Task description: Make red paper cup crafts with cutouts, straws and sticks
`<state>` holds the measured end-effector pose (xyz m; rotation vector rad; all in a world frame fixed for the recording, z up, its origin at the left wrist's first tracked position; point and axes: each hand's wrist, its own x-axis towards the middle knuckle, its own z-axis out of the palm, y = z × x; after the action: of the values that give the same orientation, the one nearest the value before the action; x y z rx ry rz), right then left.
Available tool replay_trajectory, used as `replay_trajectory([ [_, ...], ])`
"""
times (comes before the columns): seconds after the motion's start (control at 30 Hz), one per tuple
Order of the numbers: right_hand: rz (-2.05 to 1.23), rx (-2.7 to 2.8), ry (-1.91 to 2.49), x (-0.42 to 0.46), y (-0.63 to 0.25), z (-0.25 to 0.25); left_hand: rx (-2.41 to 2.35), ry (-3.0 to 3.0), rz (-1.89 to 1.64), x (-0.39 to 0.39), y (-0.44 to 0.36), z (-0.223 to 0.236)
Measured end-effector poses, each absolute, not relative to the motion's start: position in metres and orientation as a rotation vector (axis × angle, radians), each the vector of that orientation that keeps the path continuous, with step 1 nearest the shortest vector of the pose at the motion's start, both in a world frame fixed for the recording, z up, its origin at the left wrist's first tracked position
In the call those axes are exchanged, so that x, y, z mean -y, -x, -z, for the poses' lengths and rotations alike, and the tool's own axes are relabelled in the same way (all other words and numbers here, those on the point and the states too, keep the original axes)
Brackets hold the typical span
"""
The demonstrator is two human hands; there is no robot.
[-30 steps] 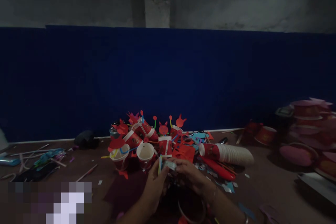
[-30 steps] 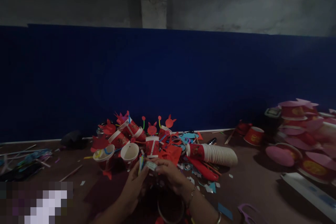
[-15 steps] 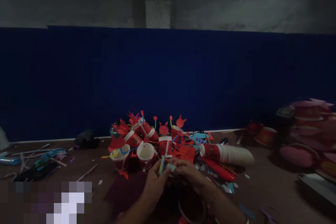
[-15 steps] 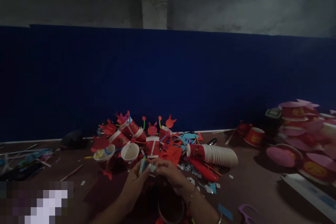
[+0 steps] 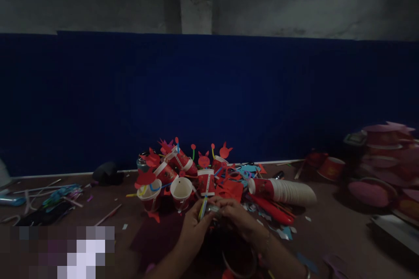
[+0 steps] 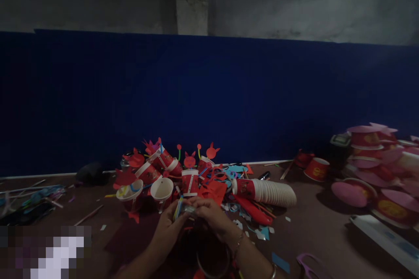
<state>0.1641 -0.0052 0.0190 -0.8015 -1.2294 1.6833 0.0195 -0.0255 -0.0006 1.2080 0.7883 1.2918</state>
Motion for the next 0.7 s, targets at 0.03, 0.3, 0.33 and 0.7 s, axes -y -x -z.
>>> replay_trajectory([
  [0.03, -1.675, 1.22, 0.804, 0.006, -0.164, -0.019, -0.79, -1.215, -1.298, 0.026, -0.019, -0.001],
  [0.3, -1.605, 1.111, 0.792, 0.008, -0.156, -0.016, -0.829, -1.148, -1.299, 0.028, -0.022, -0.005],
  [0.33, -1.628, 1.114, 0.789, 0.008, -0.156, -0.017, -0.829, -1.118, -1.303, 0.027, -0.022, -0.003],
  [0.7, -1.845, 1.137, 0.851, 0.013, -0.16, -0.024, -0.811, -0.903, -1.313, 0.027, -0.023, -0.005],
])
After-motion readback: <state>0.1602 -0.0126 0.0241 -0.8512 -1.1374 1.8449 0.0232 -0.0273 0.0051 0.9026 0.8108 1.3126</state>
